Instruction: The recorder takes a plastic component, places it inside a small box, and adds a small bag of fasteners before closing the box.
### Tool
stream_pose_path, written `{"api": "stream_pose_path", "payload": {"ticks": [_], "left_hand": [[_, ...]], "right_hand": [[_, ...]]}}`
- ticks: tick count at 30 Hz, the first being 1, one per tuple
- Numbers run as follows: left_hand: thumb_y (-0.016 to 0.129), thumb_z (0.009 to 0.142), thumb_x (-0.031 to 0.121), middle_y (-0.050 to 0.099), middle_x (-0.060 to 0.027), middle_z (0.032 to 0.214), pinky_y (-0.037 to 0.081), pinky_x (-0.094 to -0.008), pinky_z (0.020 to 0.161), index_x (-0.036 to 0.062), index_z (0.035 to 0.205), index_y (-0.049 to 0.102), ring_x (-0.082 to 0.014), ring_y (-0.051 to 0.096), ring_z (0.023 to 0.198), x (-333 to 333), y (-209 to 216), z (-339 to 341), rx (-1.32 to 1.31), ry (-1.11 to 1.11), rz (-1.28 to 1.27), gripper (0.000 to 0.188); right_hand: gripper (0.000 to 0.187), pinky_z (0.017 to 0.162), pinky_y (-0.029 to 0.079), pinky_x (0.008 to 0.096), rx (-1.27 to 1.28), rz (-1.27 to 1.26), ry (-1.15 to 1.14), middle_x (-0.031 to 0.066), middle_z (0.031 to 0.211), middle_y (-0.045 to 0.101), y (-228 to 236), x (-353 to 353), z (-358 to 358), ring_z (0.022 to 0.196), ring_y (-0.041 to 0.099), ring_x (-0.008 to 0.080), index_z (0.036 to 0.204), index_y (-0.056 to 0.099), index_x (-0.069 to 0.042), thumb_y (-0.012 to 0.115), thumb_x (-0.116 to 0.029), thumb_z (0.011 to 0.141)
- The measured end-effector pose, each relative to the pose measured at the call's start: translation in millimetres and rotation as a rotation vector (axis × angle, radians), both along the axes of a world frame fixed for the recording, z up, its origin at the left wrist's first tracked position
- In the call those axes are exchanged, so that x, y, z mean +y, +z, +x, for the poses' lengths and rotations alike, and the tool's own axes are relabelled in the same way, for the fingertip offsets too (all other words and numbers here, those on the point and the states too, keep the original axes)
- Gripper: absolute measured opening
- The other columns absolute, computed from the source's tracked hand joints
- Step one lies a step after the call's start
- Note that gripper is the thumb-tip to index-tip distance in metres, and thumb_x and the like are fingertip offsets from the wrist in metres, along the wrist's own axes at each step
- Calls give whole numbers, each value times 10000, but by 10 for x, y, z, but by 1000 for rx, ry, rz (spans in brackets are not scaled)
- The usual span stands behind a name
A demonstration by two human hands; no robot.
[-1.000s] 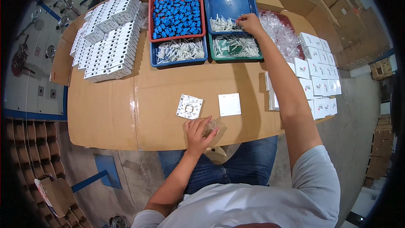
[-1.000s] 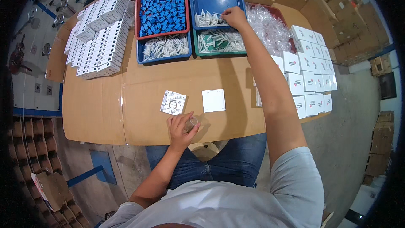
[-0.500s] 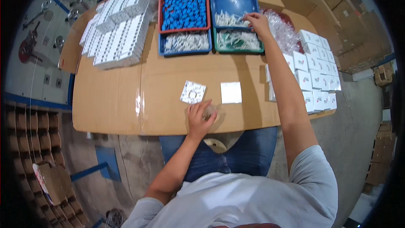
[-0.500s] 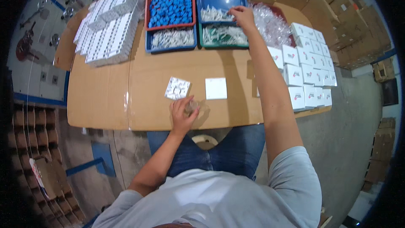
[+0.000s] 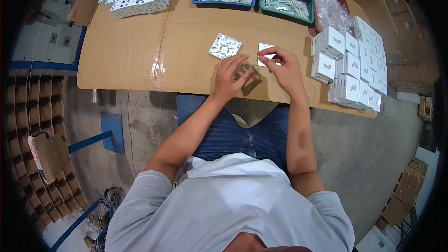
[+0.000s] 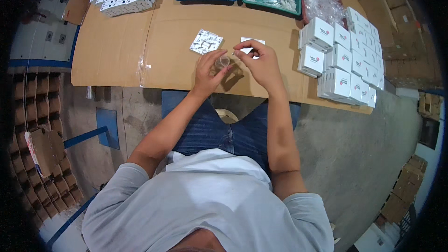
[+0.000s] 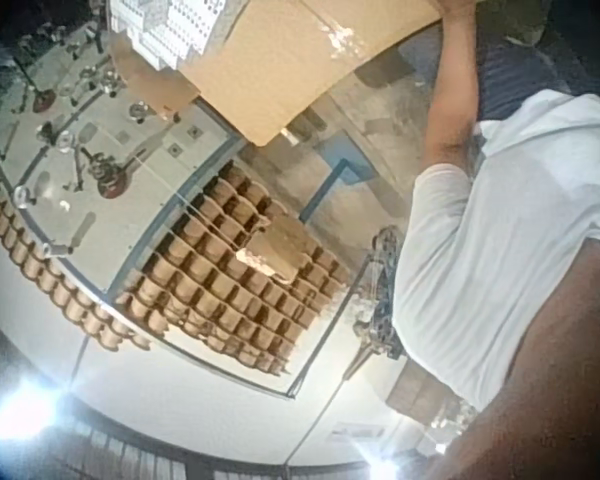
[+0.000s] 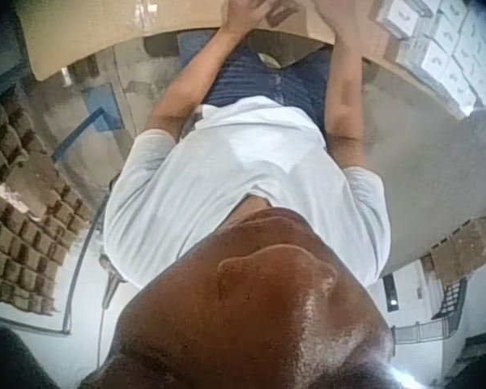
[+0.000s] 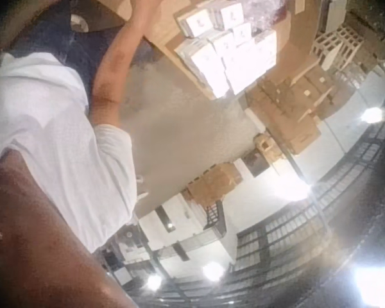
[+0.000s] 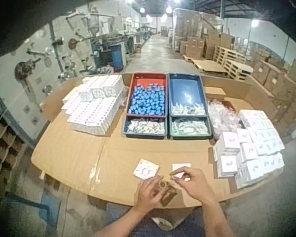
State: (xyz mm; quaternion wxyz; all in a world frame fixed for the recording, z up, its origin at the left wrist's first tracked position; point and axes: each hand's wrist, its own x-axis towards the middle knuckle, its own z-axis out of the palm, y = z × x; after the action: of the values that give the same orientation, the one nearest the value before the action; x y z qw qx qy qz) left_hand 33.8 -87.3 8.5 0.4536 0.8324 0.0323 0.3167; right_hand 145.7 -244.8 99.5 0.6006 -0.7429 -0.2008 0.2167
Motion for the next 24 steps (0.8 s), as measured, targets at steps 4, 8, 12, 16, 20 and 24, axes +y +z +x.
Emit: {"api": "stream_pose_path", "payload": {"ticks": [4,8,12,16,20,24], "left_hand": [[807,805,190,681,-89,1233,439,-421,998,112,1243,669,-303,618,1166,-11,-26,15,-27,-11,8,466],[804,784,142,678,-92,1239,452,-421,995,102,1251,661,-310,614,1172,-15,-35,-8,-37,-31,-21,490],[801,783,123,680,-94,1229,457,-423,1003,89,1242,662,-316,617,1161,-20,-14,-40,-28,-24,-30,481],[799,792,124,681,-94,1229,460,-419,1001,87,1241,661,-311,619,1157,-16,-16,-47,-26,-15,-21,471],[796,804,134,694,-93,1200,472,-420,983,86,1222,672,-308,630,1138,-16,-38,-38,-45,-7,-39,439],[800,802,145,705,-98,1177,484,-425,965,85,1199,685,-315,641,1119,-15,-11,-31,-49,-9,-63,418]], "right_hand": [[124,675,472,228,-217,-29,47,0,935,707,-101,30,-161,762,583,54,1021,725,-19,736,-55,904],[104,682,484,253,-318,-145,73,47,1003,695,-1,139,-316,764,589,108,985,721,-4,722,-49,891],[109,685,486,267,-403,-305,107,74,1019,669,31,180,-399,748,594,149,976,718,12,709,-47,886],[141,702,532,355,-440,-297,90,85,1016,680,-47,194,-394,756,663,245,990,743,-39,708,-124,883],[147,701,513,315,-423,-220,77,91,1028,674,-111,183,-372,771,636,211,1024,731,6,694,-82,913],[151,683,522,334,-425,-195,56,95,1017,683,-116,164,-363,733,649,236,1018,737,-10,690,-108,912]]}}
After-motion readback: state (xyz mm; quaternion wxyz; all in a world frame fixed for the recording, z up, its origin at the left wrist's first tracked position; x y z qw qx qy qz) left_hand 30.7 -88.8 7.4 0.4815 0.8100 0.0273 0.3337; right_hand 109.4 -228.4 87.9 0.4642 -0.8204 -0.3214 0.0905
